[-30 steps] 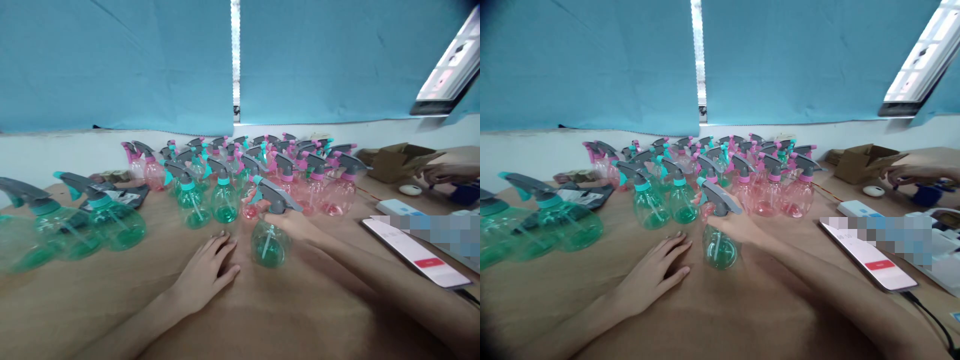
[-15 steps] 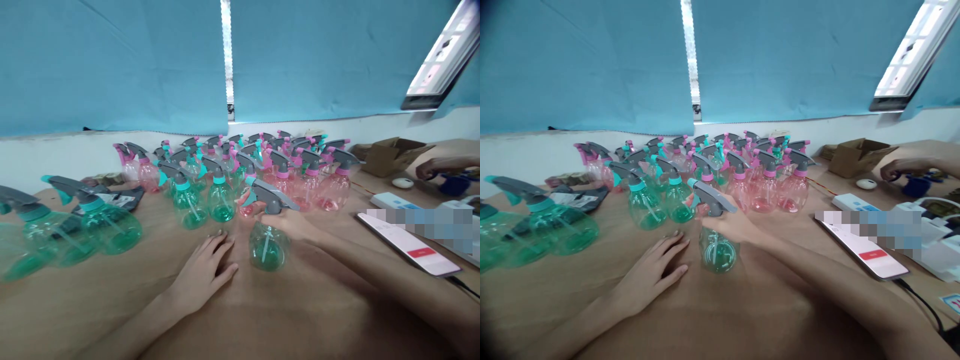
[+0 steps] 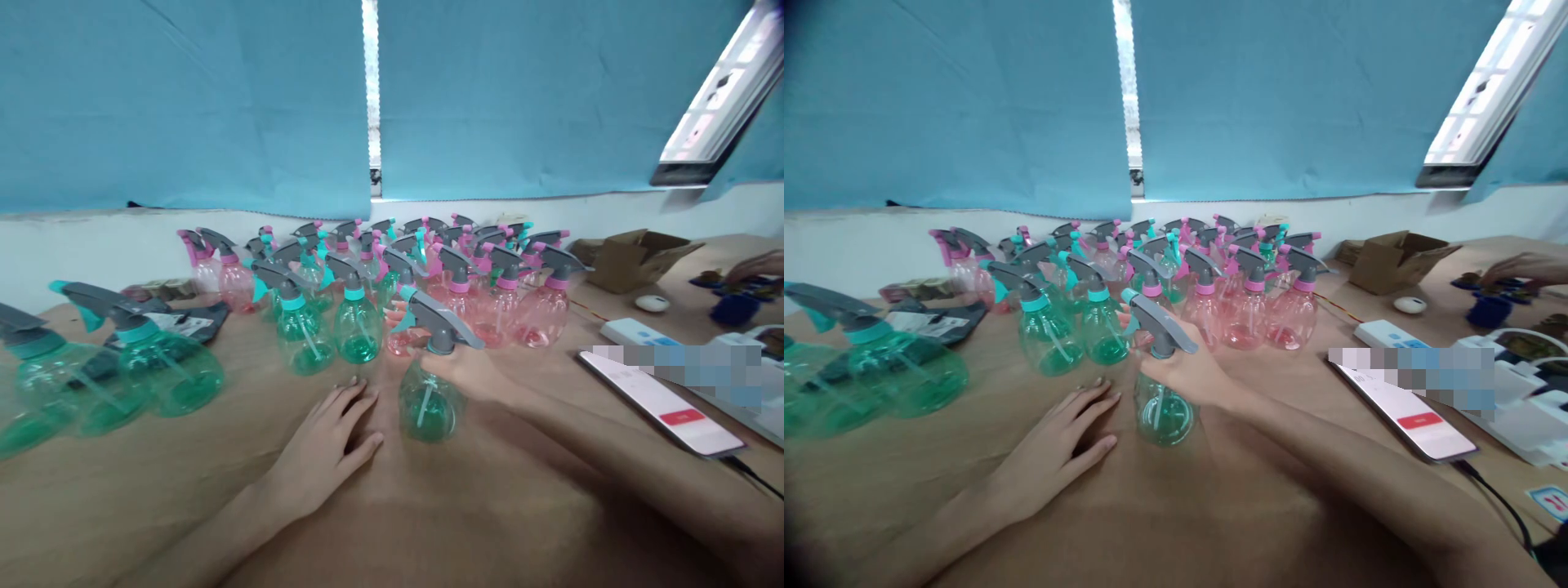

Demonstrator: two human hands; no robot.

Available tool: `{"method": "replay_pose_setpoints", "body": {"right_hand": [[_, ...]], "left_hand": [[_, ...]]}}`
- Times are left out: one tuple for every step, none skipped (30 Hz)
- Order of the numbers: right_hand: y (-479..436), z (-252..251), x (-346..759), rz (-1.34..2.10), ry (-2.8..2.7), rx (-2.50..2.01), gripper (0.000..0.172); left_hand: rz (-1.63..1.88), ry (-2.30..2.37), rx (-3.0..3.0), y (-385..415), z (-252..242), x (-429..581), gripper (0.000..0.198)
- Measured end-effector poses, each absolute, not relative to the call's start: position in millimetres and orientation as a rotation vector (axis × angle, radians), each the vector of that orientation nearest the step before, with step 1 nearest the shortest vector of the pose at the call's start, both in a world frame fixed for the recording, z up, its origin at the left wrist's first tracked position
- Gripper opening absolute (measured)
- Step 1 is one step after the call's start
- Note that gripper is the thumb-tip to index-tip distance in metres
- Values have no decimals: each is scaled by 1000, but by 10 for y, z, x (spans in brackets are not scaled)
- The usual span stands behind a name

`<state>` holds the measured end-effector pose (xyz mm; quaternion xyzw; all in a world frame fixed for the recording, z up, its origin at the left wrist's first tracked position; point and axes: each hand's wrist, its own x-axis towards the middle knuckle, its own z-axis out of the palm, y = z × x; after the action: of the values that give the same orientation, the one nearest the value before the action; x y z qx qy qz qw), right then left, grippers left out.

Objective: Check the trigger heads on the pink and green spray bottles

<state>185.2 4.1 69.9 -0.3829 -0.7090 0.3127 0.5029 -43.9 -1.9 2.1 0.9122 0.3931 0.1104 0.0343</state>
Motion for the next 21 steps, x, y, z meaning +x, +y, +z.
{"method": "replay_pose_setpoints", "body": {"right_hand": [[39,697,1853,748,-1703,-937,35],[41,693,1854,741,-1697,-946,35],[47,687,1854,737,-1695,-951,36],[55,678,1854,736,-1695,-956,37],[64,669,1854,735,-1695,-962,39],[74,660,1854,736,-1691,-970,40],[81,653,1853,737,-1686,-980,41],[86,647,1852,737,-1680,-990,42],[87,643,1850,736,-1679,-997,43],[87,640,1848,736,-1682,-995,43],[84,638,1846,738,-1689,-982,43],[82,635,1845,740,-1696,-963,43],[80,632,1844,742,-1702,-944,43],[80,627,1845,744,-1702,-933,43],[83,621,1848,751,-1701,-930,43],[88,614,1852,762,-1702,-930,42],[95,609,1859,779,-1711,-929,41],[102,605,1867,794,-1726,-930,38],[109,605,1876,803,-1749,-940,33],[114,607,1884,786,-1775,-968,26],[115,612,1891,754,-1798,-1003,19]], "left_hand": [[345,1209,2807,-17,21,-439,49],[353,1210,2809,-14,20,-438,49],[357,1212,2809,-11,20,-437,49],[359,1214,2808,-8,21,-435,48],[358,1216,2806,-6,22,-433,48],[355,1216,2803,-4,24,-431,48],[352,1215,2801,-4,26,-430,48],[349,1213,2800,-5,28,-429,49],[348,1210,2800,-7,29,-428,49],[349,1208,2800,-10,30,-428,49],[350,1208,2798,-13,30,-428,49],[350,1210,2793,-15,30,-429,49],[352,1214,2788,-17,30,-429,49],[352,1217,2784,-18,30,-429,49],[351,1220,2782,-19,30,-429,49],[347,1221,2783,-18,30,-428,49],[343,1222,2786,-18,32,-426,50],[339,1224,2788,-18,33,-424,50],[336,1225,2790,-18,36,-422,50],[330,1226,2789,-19,38,-420,50],[330,1227,2788,-21,40,-419,50]]}}
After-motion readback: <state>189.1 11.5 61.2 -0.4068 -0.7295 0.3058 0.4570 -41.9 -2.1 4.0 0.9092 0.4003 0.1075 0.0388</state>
